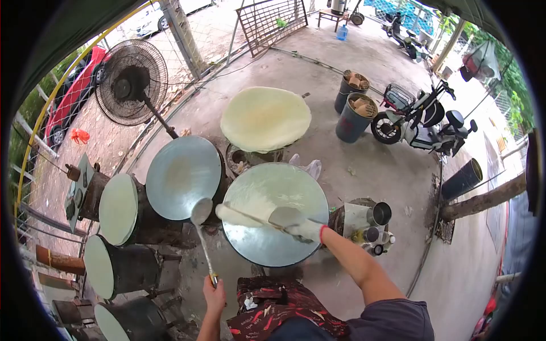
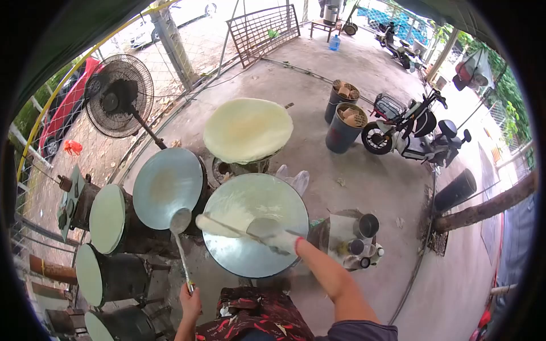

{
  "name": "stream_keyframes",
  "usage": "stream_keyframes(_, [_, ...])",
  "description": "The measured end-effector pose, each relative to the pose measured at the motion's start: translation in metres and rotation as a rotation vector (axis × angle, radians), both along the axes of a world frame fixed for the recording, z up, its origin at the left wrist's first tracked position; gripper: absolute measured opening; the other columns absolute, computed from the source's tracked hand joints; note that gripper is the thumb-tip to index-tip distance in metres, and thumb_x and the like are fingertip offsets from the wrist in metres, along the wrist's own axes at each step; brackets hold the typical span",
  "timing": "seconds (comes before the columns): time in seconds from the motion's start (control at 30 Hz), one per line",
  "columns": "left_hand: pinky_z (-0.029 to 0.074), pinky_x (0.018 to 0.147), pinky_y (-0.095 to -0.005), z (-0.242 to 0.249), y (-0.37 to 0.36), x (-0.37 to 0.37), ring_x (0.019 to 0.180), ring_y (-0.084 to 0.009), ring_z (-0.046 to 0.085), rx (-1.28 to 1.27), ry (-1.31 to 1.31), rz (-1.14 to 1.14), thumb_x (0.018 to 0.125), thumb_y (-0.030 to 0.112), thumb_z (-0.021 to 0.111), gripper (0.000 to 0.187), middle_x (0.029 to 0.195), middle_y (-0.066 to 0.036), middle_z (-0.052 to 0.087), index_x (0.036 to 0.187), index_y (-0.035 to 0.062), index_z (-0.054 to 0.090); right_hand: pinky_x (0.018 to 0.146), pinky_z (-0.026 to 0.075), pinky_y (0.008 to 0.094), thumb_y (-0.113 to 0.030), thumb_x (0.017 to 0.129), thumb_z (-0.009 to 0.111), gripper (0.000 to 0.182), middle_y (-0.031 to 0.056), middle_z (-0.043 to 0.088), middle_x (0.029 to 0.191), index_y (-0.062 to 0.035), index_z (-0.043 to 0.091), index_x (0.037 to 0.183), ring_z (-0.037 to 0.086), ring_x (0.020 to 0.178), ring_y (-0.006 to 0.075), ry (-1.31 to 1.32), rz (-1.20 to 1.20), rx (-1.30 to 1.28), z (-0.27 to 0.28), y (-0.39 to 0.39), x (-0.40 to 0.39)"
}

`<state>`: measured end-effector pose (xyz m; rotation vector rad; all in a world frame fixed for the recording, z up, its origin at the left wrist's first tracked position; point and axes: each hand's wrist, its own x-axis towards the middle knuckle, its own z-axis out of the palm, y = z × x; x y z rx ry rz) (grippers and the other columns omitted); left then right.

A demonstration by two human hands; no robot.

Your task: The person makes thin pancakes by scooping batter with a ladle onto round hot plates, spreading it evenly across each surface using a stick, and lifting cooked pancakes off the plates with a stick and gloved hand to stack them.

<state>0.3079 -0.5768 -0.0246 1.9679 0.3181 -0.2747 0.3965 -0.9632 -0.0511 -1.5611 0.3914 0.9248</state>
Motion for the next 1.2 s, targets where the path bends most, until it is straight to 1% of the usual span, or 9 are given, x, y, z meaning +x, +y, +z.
stream_keyframes(0.23, [0.046,0.061,-0.0473,0.005,-0.027,-0.055,0.072,-0.0417,0.059,0.527,0.033,-0.259,0.080,0.013,0.056,0.021,0.074,-0.021,0.058,0.097,0.0036,0.049,0.042,0.033,0.0244,-0.033,0.085,0.059,0.025,-0.0029,0.050,0.060,-0.0098,0.064,0.089,0.041,0.047,0.0083,-0.070,-0.582,0.049,-0.015,-0.052,0.014])
stream_keyframes(0.27, [0.046,0.062,-0.0479,0.009,-0.028,-0.067,0.074,-0.0436,0.058,0.561,0.103,-0.262,0.080,0.014,0.056,0.020,0.075,-0.022,0.059,0.096,0.0044,0.049,0.042,0.033,0.0247,-0.033,0.085,0.059,0.024,-0.0026,0.050,0.060,-0.0100,0.065,0.088,0.042,0.048,0.0087,-0.062,-0.364,-0.070,-0.011,-0.038,0.026])
stream_keyframes(0.33, [0.046,0.061,-0.0482,0.016,-0.026,-0.090,0.074,-0.0434,0.058,0.507,0.080,-0.272,0.078,0.014,0.057,0.021,0.076,-0.022,0.059,0.096,0.0053,0.049,0.043,0.034,0.0253,-0.034,0.084,0.059,0.024,-0.0019,0.050,0.060,-0.0105,0.065,0.088,0.043,0.048,0.0095,-0.048,0.069,-0.299,-0.006,-0.010,0.040])
stream_keyframes(0.43, [0.046,0.061,-0.0486,0.014,-0.022,-0.116,0.074,-0.0436,0.058,0.467,0.066,-0.333,0.077,0.014,0.057,0.023,0.076,-0.022,0.059,0.096,0.0055,0.049,0.044,0.035,0.0261,-0.035,0.085,0.058,0.026,-0.0006,0.050,0.060,-0.0102,0.064,0.089,0.045,0.050,0.0103,0.079,0.238,-0.032,-0.003,-0.018,0.006])
stream_keyframes(0.6, [0.046,0.062,-0.0481,0.018,-0.033,-0.128,0.074,-0.0428,0.058,0.488,0.007,-0.353,0.077,0.015,0.058,0.025,0.080,-0.021,0.059,0.099,0.0043,0.051,0.040,0.029,0.0234,-0.033,0.087,0.058,0.031,-0.0034,0.048,0.060,-0.0104,0.064,0.106,0.038,0.045,0.0079,-0.116,-0.335,0.018,-0.023,-0.063,-0.004])
stream_keyframes(0.73, [0.046,0.063,-0.0480,0.022,-0.040,-0.125,0.075,-0.0425,0.058,0.472,-0.060,-0.336,0.078,0.015,0.059,0.027,0.081,-0.022,0.059,0.102,0.0041,0.052,0.052,0.041,0.0259,-0.041,0.085,0.058,0.044,0.0001,0.057,0.075,-0.0116,0.062,0.117,0.045,0.059,0.0103,-0.121,0.152,-0.136,-0.024,-0.036,-0.016])
stream_keyframes(0.97, [0.046,0.062,-0.0471,0.024,-0.024,-0.113,0.076,-0.0431,0.058,0.403,-0.149,-0.427,0.079,0.014,0.060,0.028,0.082,-0.022,0.060,0.103,0.0029,0.053,0.054,0.043,0.0256,-0.037,0.085,0.060,0.043,-0.0011,0.058,0.078,-0.0109,0.061,0.119,0.047,0.061,0.0101,-0.126,-0.398,-0.134,-0.004,-0.039,-0.077])
stream_keyframes(1.07, [0.047,0.061,-0.0438,0.029,-0.009,-0.099,0.072,-0.0401,0.059,0.360,-0.211,-0.486,0.079,0.012,0.061,0.029,0.080,-0.022,0.059,0.104,0.0019,0.053,0.046,0.037,0.0241,-0.033,0.087,0.058,0.036,-0.0014,0.055,0.074,-0.0134,0.062,0.118,0.043,0.052,0.0075,-0.110,-0.260,-0.083,-0.025,-0.014,-0.106])
stream_keyframes(1.2, [0.046,0.057,-0.0367,0.048,0.025,-0.088,0.062,-0.0265,0.058,0.172,-0.163,-0.466,0.081,0.012,0.060,0.028,0.073,-0.014,0.056,0.105,-0.0003,0.052,0.044,0.033,0.0232,-0.029,0.087,0.058,0.043,-0.0025,0.052,0.071,-0.0107,0.054,0.126,0.041,0.053,0.0060,-0.060,-0.549,0.109,-0.005,0.022,-0.173])
